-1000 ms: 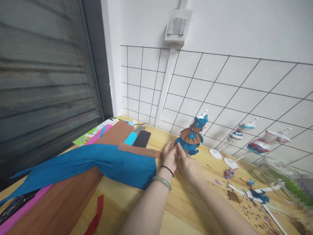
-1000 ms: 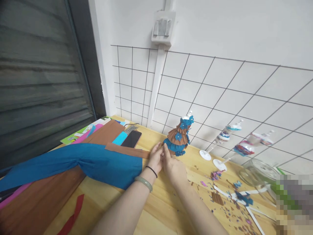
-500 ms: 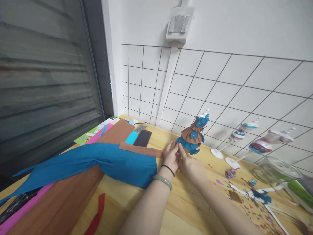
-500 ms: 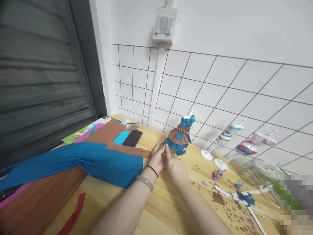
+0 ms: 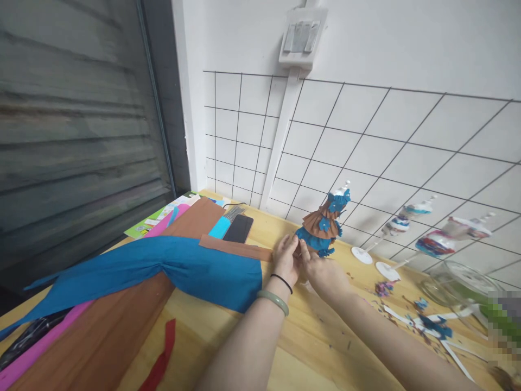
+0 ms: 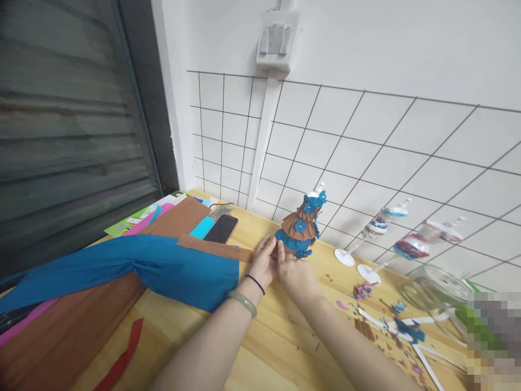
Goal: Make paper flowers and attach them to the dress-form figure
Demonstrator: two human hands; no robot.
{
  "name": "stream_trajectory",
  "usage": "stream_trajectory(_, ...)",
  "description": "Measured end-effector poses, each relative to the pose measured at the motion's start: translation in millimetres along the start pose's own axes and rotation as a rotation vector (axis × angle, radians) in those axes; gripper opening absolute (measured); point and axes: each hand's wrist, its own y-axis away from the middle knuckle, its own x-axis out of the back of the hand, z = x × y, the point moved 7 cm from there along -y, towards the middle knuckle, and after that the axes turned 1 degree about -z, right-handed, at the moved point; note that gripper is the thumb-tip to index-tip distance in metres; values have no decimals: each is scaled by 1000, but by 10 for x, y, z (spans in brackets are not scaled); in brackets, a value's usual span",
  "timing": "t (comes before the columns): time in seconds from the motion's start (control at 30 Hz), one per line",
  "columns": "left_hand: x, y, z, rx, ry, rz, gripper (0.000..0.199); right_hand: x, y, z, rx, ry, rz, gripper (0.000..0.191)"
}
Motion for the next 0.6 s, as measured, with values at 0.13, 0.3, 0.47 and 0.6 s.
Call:
stream_trajectory(0.13, -3, -3, 12, 6, -29, -6, 28, -22, -13, -7, 19, 16, -10, 56)
stream_trajectory(0.3, 60, -47, -18, 4, -46, 51, 35, -26, -1, 9, 30, 6, 13, 62)
stream_trajectory(0.47, 111, -84, -55, 13, -23, 77, 50, -96, 53, 87, 10, -26, 63, 65)
stream_trajectory(0.6, 132, -98, -63, 13, -6, 75, 51, -168, 99, 132, -2, -39, 91, 63)
